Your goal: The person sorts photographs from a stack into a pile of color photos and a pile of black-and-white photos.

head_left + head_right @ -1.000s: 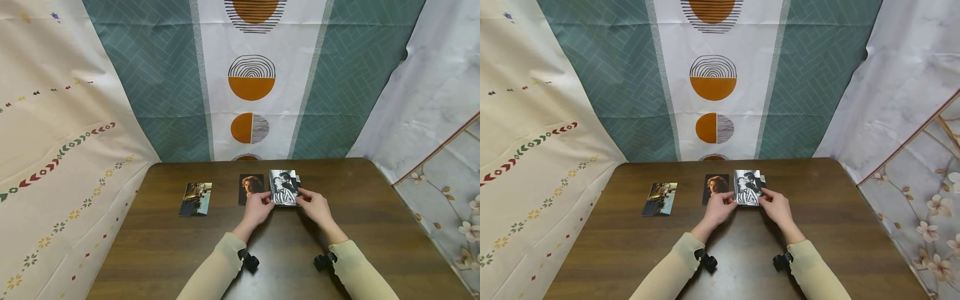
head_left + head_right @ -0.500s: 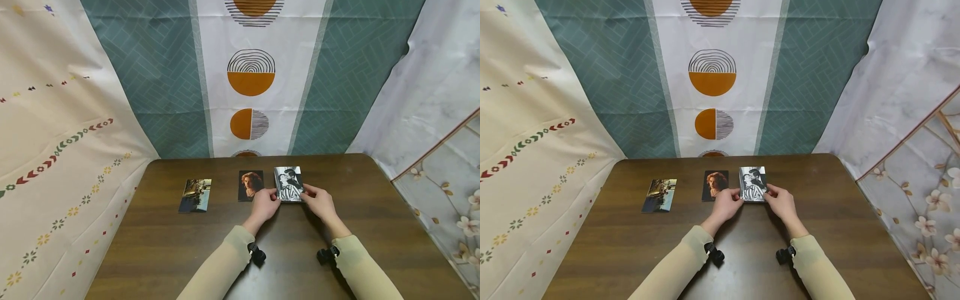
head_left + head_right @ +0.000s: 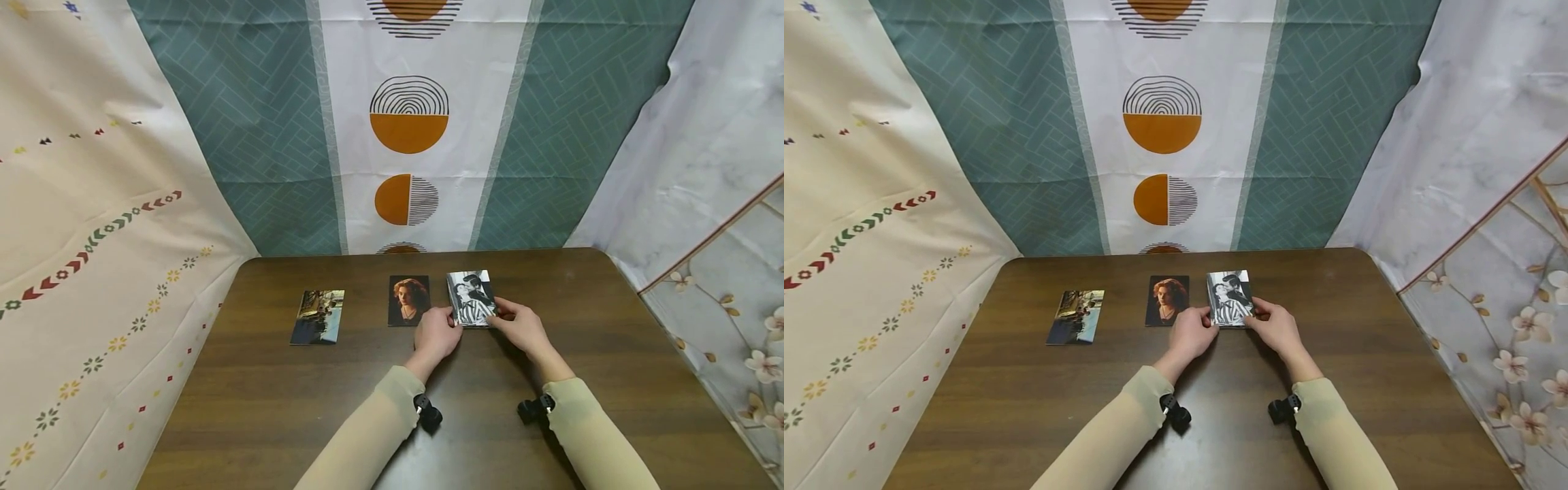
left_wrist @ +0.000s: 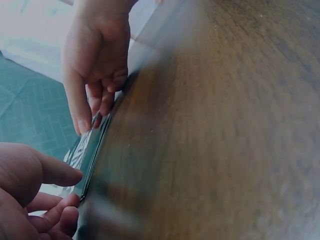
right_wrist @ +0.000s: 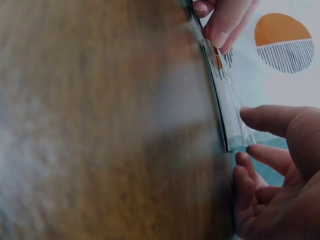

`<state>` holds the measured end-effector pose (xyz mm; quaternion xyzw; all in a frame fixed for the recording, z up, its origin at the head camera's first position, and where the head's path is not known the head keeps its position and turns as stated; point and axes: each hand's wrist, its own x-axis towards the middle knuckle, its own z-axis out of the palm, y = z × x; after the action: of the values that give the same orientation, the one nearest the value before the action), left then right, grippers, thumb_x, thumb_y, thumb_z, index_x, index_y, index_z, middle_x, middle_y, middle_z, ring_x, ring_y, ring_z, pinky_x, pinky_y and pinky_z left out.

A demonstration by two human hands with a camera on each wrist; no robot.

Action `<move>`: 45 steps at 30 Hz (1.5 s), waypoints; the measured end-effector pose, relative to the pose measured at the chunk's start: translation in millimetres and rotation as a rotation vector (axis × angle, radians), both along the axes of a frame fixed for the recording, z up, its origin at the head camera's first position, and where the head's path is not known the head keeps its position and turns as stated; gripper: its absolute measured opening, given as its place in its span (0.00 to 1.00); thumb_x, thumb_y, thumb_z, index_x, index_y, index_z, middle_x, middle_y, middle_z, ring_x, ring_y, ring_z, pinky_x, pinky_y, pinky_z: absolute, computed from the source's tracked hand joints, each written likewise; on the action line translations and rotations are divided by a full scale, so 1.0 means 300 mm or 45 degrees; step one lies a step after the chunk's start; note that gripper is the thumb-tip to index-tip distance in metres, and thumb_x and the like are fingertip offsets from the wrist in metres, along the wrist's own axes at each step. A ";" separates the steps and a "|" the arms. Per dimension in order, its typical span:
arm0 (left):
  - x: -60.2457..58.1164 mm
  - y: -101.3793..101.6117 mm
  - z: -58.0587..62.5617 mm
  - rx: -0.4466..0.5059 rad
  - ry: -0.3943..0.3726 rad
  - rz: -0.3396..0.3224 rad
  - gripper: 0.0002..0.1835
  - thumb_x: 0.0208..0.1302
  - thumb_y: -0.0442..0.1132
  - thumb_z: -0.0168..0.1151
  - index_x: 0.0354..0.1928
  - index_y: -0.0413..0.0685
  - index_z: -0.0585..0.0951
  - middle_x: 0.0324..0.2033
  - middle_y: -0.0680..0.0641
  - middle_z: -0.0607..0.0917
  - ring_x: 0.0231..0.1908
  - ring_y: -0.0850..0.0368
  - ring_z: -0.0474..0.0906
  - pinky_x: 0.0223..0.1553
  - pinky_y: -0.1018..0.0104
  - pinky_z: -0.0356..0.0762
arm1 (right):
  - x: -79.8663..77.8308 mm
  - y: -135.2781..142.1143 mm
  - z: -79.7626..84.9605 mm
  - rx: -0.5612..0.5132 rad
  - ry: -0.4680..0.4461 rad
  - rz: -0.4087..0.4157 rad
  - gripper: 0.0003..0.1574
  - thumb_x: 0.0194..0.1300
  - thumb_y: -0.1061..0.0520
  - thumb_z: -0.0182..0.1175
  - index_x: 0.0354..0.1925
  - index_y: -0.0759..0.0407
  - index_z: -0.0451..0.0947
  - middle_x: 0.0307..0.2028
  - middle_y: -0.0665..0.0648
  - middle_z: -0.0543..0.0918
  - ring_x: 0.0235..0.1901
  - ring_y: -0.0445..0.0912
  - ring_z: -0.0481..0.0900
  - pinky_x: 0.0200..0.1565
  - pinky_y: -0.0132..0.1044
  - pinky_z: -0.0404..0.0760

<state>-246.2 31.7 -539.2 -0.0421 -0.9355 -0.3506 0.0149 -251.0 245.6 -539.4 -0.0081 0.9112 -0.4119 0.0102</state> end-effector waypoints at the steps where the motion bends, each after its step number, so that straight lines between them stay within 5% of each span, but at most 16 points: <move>1: 0.000 0.003 0.000 -0.007 0.008 0.002 0.12 0.62 0.40 0.73 0.48 0.52 0.91 0.23 0.60 0.77 0.26 0.61 0.74 0.26 0.63 0.68 | -0.002 0.003 -0.001 -0.006 -0.008 0.005 0.40 0.71 0.50 0.71 0.75 0.63 0.74 0.58 0.68 0.85 0.58 0.62 0.82 0.58 0.56 0.78; 9: 0.000 0.017 -0.002 -0.022 0.038 0.057 0.25 0.60 0.40 0.72 0.62 0.49 0.88 0.25 0.57 0.80 0.35 0.54 0.83 0.31 0.58 0.76 | -0.018 0.019 -0.009 0.001 -0.044 0.056 0.46 0.67 0.48 0.75 0.75 0.65 0.72 0.59 0.68 0.83 0.56 0.61 0.80 0.56 0.53 0.76; 26: 0.018 0.018 -0.025 -0.044 0.090 0.070 0.22 0.59 0.37 0.71 0.57 0.49 0.91 0.26 0.54 0.82 0.35 0.52 0.84 0.29 0.57 0.77 | -0.006 0.005 -0.019 0.175 -0.049 0.072 0.48 0.63 0.49 0.76 0.74 0.68 0.72 0.56 0.68 0.83 0.54 0.63 0.79 0.55 0.60 0.76; 35: 0.028 0.018 -0.030 -0.064 0.087 0.068 0.19 0.60 0.38 0.70 0.55 0.51 0.92 0.33 0.50 0.88 0.37 0.50 0.87 0.30 0.55 0.78 | -0.001 0.007 -0.026 0.153 -0.072 0.061 0.48 0.62 0.49 0.77 0.73 0.67 0.74 0.56 0.67 0.85 0.55 0.63 0.80 0.56 0.61 0.77; 45: 0.025 0.026 -0.029 -0.066 0.118 0.072 0.16 0.60 0.39 0.72 0.51 0.52 0.92 0.28 0.52 0.85 0.36 0.50 0.86 0.28 0.56 0.77 | -0.007 0.010 -0.021 0.081 -0.076 0.014 0.44 0.60 0.53 0.79 0.70 0.67 0.77 0.55 0.66 0.85 0.55 0.61 0.79 0.56 0.59 0.76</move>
<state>-238.7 39.5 -547.7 -0.0324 -0.9434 -0.3232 0.0670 -253.2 248.6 -545.7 -0.0003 0.9230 -0.3827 0.0399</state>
